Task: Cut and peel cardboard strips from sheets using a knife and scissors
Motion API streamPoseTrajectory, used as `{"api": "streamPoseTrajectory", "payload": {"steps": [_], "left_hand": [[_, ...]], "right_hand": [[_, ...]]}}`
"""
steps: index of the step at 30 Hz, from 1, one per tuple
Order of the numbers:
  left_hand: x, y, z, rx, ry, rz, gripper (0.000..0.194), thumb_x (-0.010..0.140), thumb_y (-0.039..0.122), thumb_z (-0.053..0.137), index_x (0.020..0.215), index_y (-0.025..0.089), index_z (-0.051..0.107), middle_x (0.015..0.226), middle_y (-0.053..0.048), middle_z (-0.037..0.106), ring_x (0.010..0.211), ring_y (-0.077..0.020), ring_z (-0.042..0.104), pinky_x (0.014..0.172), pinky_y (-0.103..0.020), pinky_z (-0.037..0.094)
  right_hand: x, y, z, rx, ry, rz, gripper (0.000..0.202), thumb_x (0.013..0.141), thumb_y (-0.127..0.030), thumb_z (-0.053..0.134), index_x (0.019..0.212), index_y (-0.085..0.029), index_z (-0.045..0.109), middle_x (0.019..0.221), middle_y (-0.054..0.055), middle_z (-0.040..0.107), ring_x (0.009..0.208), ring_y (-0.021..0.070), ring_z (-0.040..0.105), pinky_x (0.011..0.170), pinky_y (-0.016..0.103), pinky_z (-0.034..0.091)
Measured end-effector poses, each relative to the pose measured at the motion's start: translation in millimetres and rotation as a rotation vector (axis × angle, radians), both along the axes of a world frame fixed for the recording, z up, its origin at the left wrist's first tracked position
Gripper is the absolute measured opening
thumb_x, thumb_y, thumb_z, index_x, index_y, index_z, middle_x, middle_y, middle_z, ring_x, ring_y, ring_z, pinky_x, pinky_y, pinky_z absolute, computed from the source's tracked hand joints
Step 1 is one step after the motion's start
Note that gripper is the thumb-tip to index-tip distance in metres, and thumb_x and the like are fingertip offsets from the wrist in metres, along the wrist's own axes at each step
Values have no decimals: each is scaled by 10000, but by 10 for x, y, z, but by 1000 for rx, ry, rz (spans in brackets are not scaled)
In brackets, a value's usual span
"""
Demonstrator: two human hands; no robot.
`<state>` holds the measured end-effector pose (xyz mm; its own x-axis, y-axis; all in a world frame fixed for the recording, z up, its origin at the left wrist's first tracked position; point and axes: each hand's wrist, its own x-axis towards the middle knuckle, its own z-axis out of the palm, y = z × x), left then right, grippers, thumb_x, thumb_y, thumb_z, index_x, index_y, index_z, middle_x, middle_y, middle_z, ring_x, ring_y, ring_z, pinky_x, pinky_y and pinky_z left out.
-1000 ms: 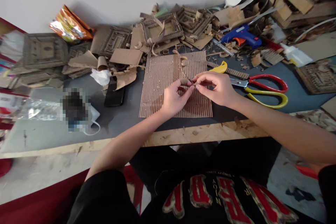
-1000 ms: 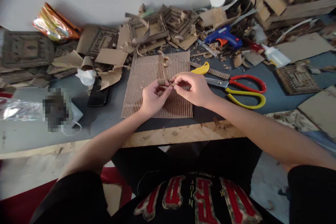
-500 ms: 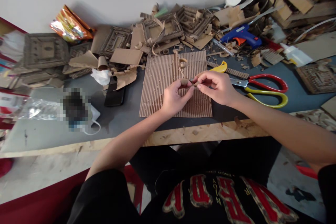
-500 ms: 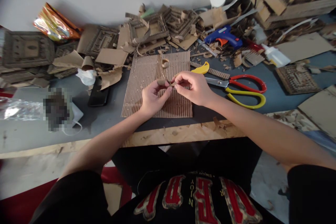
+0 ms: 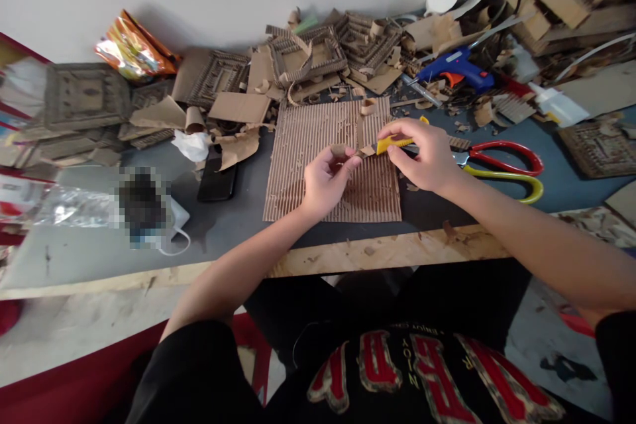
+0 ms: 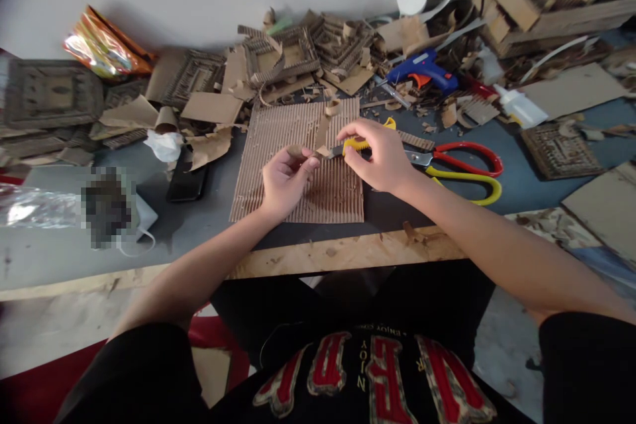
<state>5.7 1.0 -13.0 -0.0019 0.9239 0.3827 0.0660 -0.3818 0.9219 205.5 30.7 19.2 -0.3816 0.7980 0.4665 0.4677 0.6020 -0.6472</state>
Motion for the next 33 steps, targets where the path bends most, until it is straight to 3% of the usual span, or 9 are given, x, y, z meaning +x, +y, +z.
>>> {"api": "streamPoseTrajectory", "payload": {"steps": [3, 7, 10, 15, 17, 22, 33], "left_hand": [[5, 8, 12, -13, -76, -12, 263, 794, 402, 751, 889, 190, 628, 797, 7, 683, 612, -63, 620, 550, -179, 531], [18, 4, 25, 19, -122, -12, 278, 768, 399, 777, 878, 195, 625, 777, 17, 676, 655, -72, 645, 614, -196, 561], [11, 15, 18, 42, -121, 37, 283, 786, 418, 758, 886, 196, 615, 768, 22, 664, 625, -63, 632, 600, -188, 551], [-37, 67, -26, 93, -117, 168, 283, 833, 449, 705, 958, 218, 597, 879, 2, 664, 781, -87, 672, 694, -196, 563], [-54, 85, -45, 92, -117, 198, 295, 844, 459, 691, 1003, 231, 590, 905, -2, 665, 810, -89, 675, 721, -200, 562], [-68, 96, -63, 3, -62, 202, 337, 849, 458, 686, 1086, 232, 606, 969, -25, 698, 872, -104, 691, 751, -207, 553], [-87, 98, -59, -15, -22, 184, 332, 816, 434, 725, 1046, 205, 654, 908, -25, 727, 842, -109, 699, 745, -220, 551]], "right_hand": [[90, 105, -22, 120, -336, -119, 350, 824, -224, 572, 1169, -176, 607, 1232, 148, 614, 1175, 335, 572, 998, 527, 452], [119, 163, -64, 103, -531, -93, 272, 872, -229, 546, 1124, -151, 608, 1158, 161, 627, 1107, 336, 596, 959, 527, 469], [79, 135, -83, 97, -503, -159, 287, 894, -207, 508, 1165, -122, 545, 1122, 184, 619, 1055, 327, 609, 901, 496, 491], [55, 73, -83, 77, -356, -313, 356, 913, -267, 466, 1246, -141, 472, 1104, 177, 632, 910, 296, 651, 784, 443, 514], [66, 43, -51, 107, -268, -284, 362, 907, -319, 489, 1241, -180, 497, 1086, 134, 660, 884, 270, 663, 762, 404, 520], [43, -44, 25, 236, -213, -46, 303, 889, -412, 530, 1090, -212, 638, 1024, 80, 712, 910, 242, 678, 782, 357, 527], [9, -48, -23, 222, -188, -27, 305, 870, -383, 588, 1089, -199, 694, 1039, 80, 735, 906, 233, 700, 816, 366, 545]]}}
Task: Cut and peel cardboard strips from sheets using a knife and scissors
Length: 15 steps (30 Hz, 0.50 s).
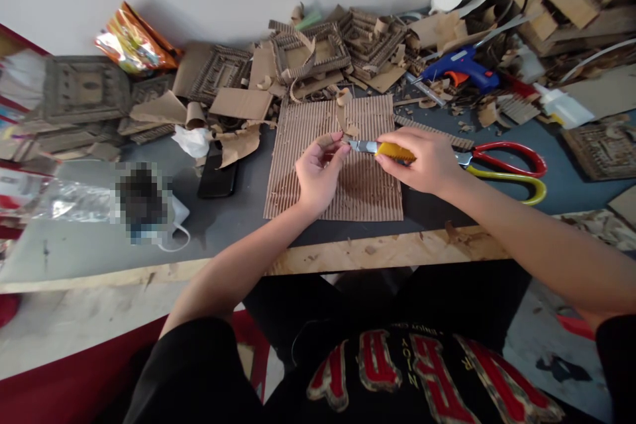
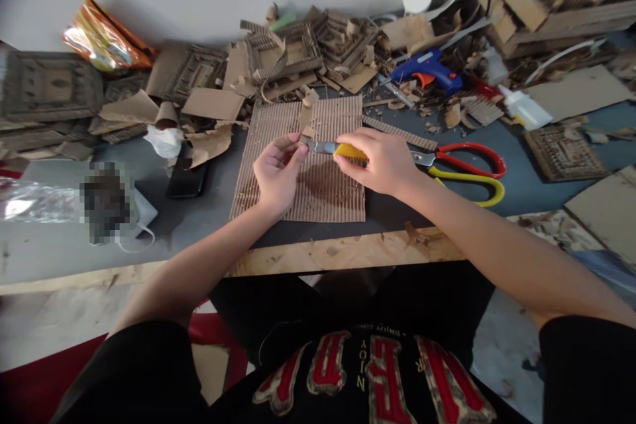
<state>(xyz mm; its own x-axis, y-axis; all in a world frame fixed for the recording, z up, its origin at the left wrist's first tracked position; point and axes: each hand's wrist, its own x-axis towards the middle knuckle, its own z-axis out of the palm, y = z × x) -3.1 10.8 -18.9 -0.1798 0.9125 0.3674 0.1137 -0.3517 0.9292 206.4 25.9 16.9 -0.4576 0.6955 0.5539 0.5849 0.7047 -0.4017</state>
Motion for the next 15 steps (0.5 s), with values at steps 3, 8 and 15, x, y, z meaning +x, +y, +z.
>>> {"api": "streamPoseTrajectory", "payload": {"steps": [3, 8, 15], "left_hand": [[6, 0, 9, 6, -36, -9, 338, 797, 437, 742, 1017, 200, 646, 908, -26, 727, 844, -114, 701, 764, -236, 558], [14, -9, 18, 10, -18, -21, 364, 800, 428, 741, 1003, 217, 526, 832, 8, 709, 727, -93, 680, 679, -220, 533], [-5, 20, -10, 8, 29, -14, 417, 791, 424, 740, 930, 239, 393, 784, 39, 680, 553, -44, 550, 534, -195, 419]], "right_hand": [[3, 0, -3, 5, 11, 12, 307, 872, -388, 587, 1088, -197, 694, 1038, 77, 736, 909, 227, 699, 827, 363, 542], [3, 11, -33, -23, 17, 21, 314, 878, -415, 582, 1099, -219, 688, 1047, 66, 734, 922, 221, 692, 837, 360, 532], [4, 46, -50, -111, 64, 78, 344, 892, -463, 579, 1071, -199, 709, 1006, 77, 741, 891, 222, 698, 791, 350, 533]]}}
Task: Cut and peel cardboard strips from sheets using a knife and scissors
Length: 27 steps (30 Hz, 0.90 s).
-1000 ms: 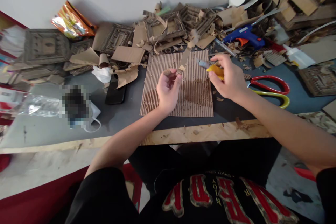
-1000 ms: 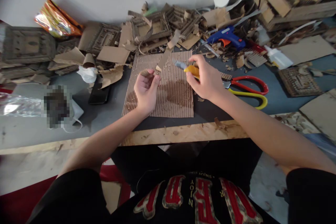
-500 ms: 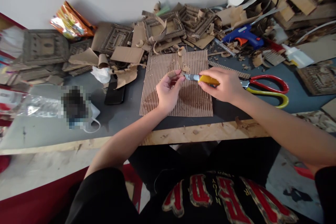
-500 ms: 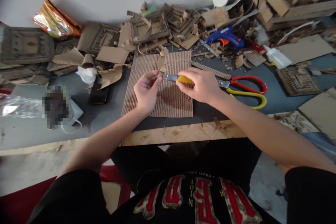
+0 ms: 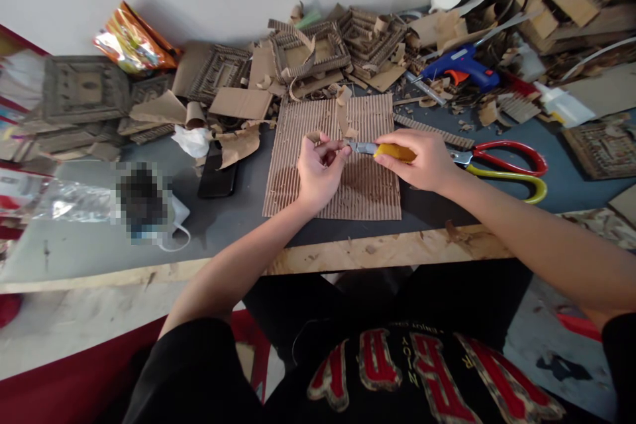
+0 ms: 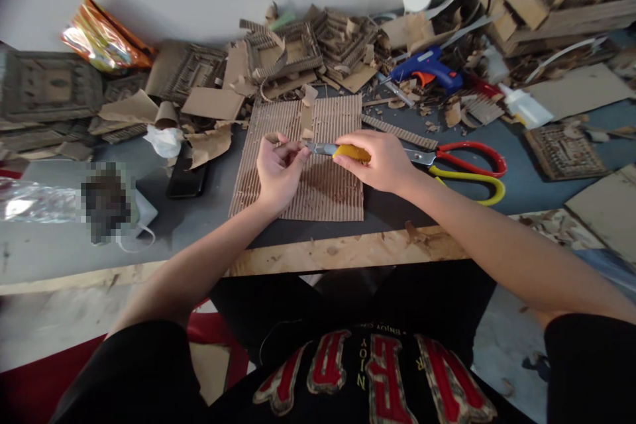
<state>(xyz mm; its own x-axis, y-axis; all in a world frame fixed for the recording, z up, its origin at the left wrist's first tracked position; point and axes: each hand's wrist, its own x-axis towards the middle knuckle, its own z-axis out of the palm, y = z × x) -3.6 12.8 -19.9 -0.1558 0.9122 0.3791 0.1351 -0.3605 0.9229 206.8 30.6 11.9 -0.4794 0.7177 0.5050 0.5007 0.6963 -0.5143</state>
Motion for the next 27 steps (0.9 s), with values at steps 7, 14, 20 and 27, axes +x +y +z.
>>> {"api": "streamPoseTrajectory", "payload": {"steps": [7, 14, 20, 27], "left_hand": [[-10, 19, 7, -56, -2, -27, 354, 791, 327, 728, 887, 227, 403, 763, 44, 660, 549, -39, 544, 506, -180, 394], [-6, 27, 15, -92, 11, -18, 313, 793, 235, 714, 861, 216, 409, 761, 40, 666, 510, -27, 514, 492, -170, 376], [-26, 48, -23, -112, 58, -39, 327, 795, 254, 715, 864, 219, 397, 786, 36, 665, 541, -37, 552, 507, -175, 380], [-15, 50, -52, -79, 77, -14, 357, 772, 204, 731, 875, 218, 389, 754, 64, 643, 452, -5, 430, 467, -165, 349]], "right_hand": [[0, 8, -3, 34, -27, -46, 325, 865, -436, 638, 1087, -211, 714, 1052, 84, 735, 941, 248, 695, 851, 396, 530], [7, 21, 4, -10, -65, -49, 326, 863, -456, 633, 1080, -230, 726, 1043, 64, 742, 918, 240, 697, 817, 386, 533], [17, 31, -14, 33, -76, -49, 327, 873, -464, 618, 1078, -236, 732, 1008, 51, 748, 877, 222, 697, 785, 363, 528], [15, 42, -35, 6, -95, -31, 341, 874, -463, 619, 1066, -204, 732, 1016, 75, 749, 887, 233, 704, 782, 364, 533]]}}
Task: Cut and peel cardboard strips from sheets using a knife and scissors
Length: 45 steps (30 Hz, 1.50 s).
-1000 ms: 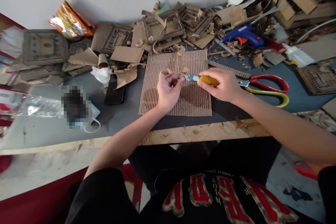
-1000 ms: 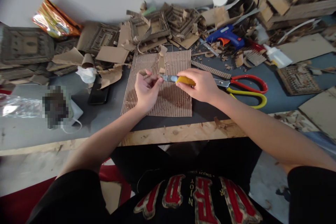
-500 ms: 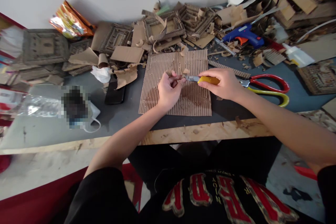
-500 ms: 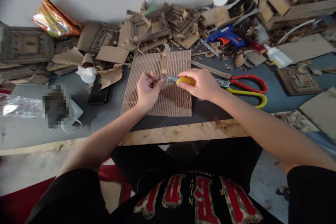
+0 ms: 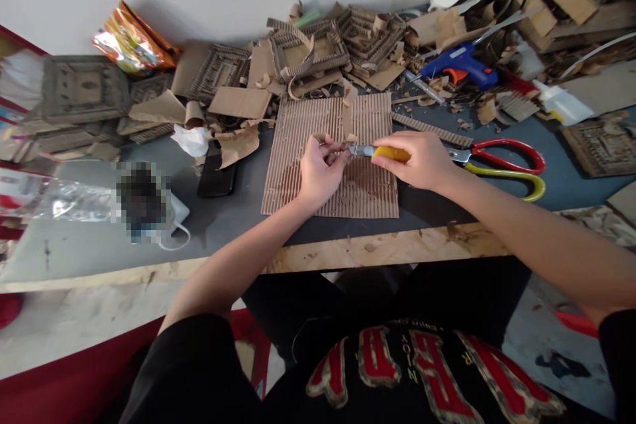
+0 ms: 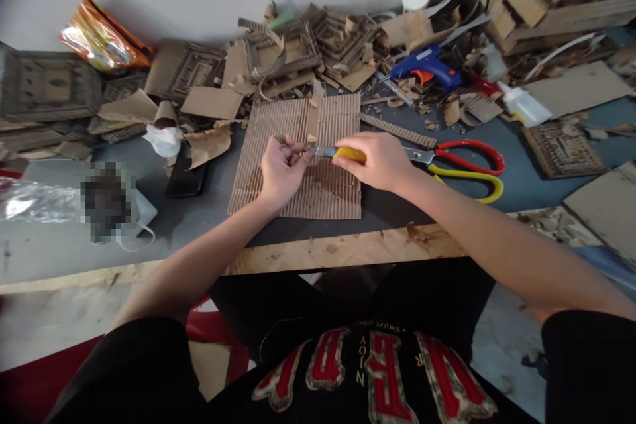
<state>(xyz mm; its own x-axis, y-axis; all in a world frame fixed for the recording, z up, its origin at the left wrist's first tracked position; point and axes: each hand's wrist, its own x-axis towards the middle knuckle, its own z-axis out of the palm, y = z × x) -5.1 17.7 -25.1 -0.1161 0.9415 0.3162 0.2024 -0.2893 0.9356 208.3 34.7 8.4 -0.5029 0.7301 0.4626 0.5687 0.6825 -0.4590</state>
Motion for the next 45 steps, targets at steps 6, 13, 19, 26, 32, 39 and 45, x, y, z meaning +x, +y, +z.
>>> {"api": "streamPoseTrajectory", "payload": {"steps": [6, 13, 19, 26, 32, 39, 45], "left_hand": [[-7, 7, -17, -5, 2, -9, 338, 786, 186, 717, 886, 219, 396, 763, 57, 649, 477, -18, 476, 485, -168, 371], [10, -10, 22, -32, -17, -9, 354, 777, 163, 727, 872, 215, 390, 750, 61, 659, 471, -13, 469, 486, -158, 371], [27, -29, 96, -54, -58, -20, 347, 779, 97, 692, 855, 214, 375, 741, 63, 657, 474, -9, 452, 482, -152, 355], [54, -63, 101, -49, -17, -52, 375, 753, 137, 717, 835, 224, 362, 750, 46, 688, 488, -30, 473, 489, -174, 359], [92, -111, 138, 2, -2, 10, 357, 739, 147, 717, 805, 217, 373, 726, 55, 679, 471, -23, 407, 480, -169, 362], [108, -202, 146, 188, 244, 48, 289, 728, 121, 708, 869, 203, 469, 710, 70, 637, 526, -33, 491, 514, -164, 405], [109, -267, 170, 331, 426, 14, 261, 735, 99, 674, 908, 195, 503, 758, 51, 646, 585, -44, 544, 555, -161, 449]], "right_hand": [[-18, -25, -28, 31, 11, -34, 347, 874, -478, 615, 1085, -218, 706, 1042, 69, 741, 928, 236, 695, 793, 353, 514], [-18, -25, -21, 29, -30, -49, 398, 894, -521, 576, 1112, -202, 670, 1024, 62, 745, 890, 233, 705, 713, 319, 499], [-36, -72, -45, 175, -48, -120, 479, 876, -512, 614, 1235, -200, 567, 1015, 70, 742, 863, 240, 710, 682, 320, 512], [-63, -104, -4, 32, 117, -116, 592, 931, -520, 517, 1407, -210, 349, 981, 68, 722, 684, 180, 665, 565, 297, 488], [38, 91, -70, 135, 167, -293, 414, 910, -407, 567, 1272, -215, 510, 1014, 96, 702, 880, 247, 669, 778, 409, 538], [-50, 31, -7, 307, 134, 45, 315, 831, -283, 644, 1145, -267, 625, 1160, 58, 682, 1126, 277, 618, 1006, 501, 476], [-136, -75, 21, 254, 204, 121, 287, 865, -307, 650, 1147, -249, 653, 1000, 38, 737, 983, 227, 676, 914, 429, 532]]}}
